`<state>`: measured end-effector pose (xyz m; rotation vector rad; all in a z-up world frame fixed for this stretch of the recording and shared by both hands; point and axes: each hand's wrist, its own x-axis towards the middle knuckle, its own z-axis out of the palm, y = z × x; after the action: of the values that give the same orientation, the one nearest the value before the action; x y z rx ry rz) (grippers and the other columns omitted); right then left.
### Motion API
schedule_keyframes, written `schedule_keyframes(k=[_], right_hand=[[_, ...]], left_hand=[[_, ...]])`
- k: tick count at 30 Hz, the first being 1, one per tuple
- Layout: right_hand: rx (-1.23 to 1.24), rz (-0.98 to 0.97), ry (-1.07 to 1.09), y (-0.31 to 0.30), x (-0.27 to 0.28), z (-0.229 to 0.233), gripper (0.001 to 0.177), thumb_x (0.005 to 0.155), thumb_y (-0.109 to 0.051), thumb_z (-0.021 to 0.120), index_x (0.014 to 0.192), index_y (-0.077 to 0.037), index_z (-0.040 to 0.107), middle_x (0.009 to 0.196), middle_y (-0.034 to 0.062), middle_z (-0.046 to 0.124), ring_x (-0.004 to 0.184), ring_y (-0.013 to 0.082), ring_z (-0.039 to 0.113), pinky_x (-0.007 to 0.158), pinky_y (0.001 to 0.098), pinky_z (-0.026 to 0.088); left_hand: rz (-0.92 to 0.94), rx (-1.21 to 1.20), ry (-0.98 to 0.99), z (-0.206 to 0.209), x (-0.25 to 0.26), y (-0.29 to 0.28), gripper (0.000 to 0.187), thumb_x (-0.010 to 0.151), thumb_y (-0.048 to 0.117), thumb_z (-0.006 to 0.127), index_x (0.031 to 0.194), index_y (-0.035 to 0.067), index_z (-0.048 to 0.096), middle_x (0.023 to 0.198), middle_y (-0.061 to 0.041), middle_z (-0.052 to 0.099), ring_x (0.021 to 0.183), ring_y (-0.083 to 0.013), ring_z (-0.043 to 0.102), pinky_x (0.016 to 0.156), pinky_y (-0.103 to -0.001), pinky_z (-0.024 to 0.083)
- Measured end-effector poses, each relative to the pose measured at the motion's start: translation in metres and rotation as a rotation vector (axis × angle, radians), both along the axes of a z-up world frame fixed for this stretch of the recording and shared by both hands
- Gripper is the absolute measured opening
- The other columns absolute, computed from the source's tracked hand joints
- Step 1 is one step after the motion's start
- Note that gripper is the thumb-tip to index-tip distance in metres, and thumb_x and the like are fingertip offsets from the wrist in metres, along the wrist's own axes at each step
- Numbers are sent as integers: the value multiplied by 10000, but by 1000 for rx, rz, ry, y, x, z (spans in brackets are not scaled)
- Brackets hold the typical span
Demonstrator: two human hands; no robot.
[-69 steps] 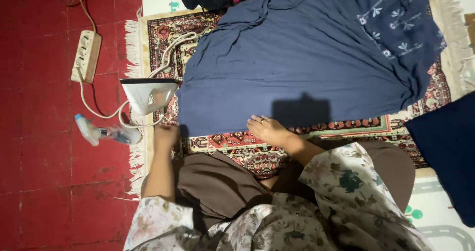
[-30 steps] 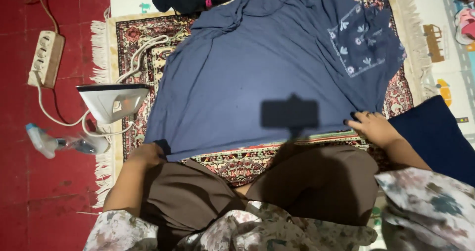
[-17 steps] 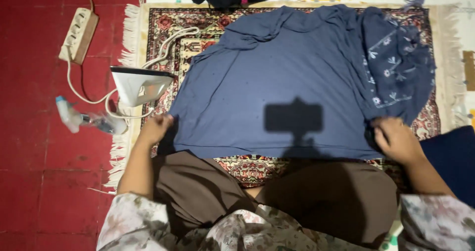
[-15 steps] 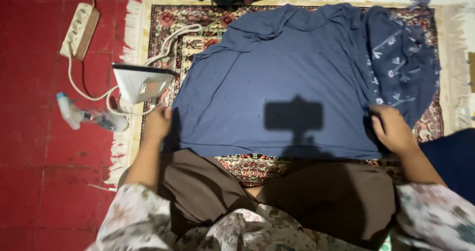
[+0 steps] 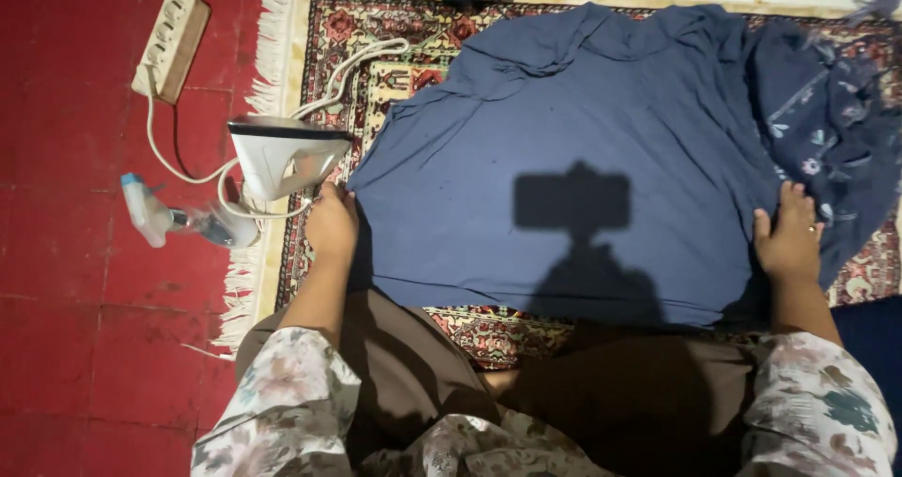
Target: Iron a blue dress using a hand iron and a spray bottle.
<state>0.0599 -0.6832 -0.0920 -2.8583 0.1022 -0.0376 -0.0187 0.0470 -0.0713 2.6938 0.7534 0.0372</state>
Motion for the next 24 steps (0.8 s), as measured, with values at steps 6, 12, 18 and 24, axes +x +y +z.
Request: schedule_keyframes(k=[6,12,18,24], right_hand=[[-109,-135,-32,-7,7,-6,745,1095,-313,556,1694,16,259,1722,234,307,1559,465,262,1209,666,196],[-102,34,-157,69,-13,44,623,1065,-259,610,1595,-6,401,1673,257,380,1536,443,307,1255,598,228],[-7,588,-19,170,-24,65,705,926,-419,647,1533,-108,466,1642,220,375,1522,433,353,1226,602,278],[-37,647,143,187,-26,50,889,820,-633,617,1562,-206,375,1694,128,210,1540,408,205,1154,702,159]], left_hand=[[10,-28,-109,-30,-7,9,292,1037,253,631,1141,2,523,894,-258,718,825,-480,699,729,-566,538],[-38,-218,19,-35,-27,30,341,853,203,789,1072,33,591,973,-232,730,954,-425,711,838,-503,554],[36,-117,263,-63,-31,67,548,761,199,876,1154,-11,555,1048,-275,704,1016,-451,678,866,-513,531],[177,-388,-174,-6,-41,83,630,773,275,924,1181,-23,548,1005,-205,714,891,-309,698,796,-429,560]])
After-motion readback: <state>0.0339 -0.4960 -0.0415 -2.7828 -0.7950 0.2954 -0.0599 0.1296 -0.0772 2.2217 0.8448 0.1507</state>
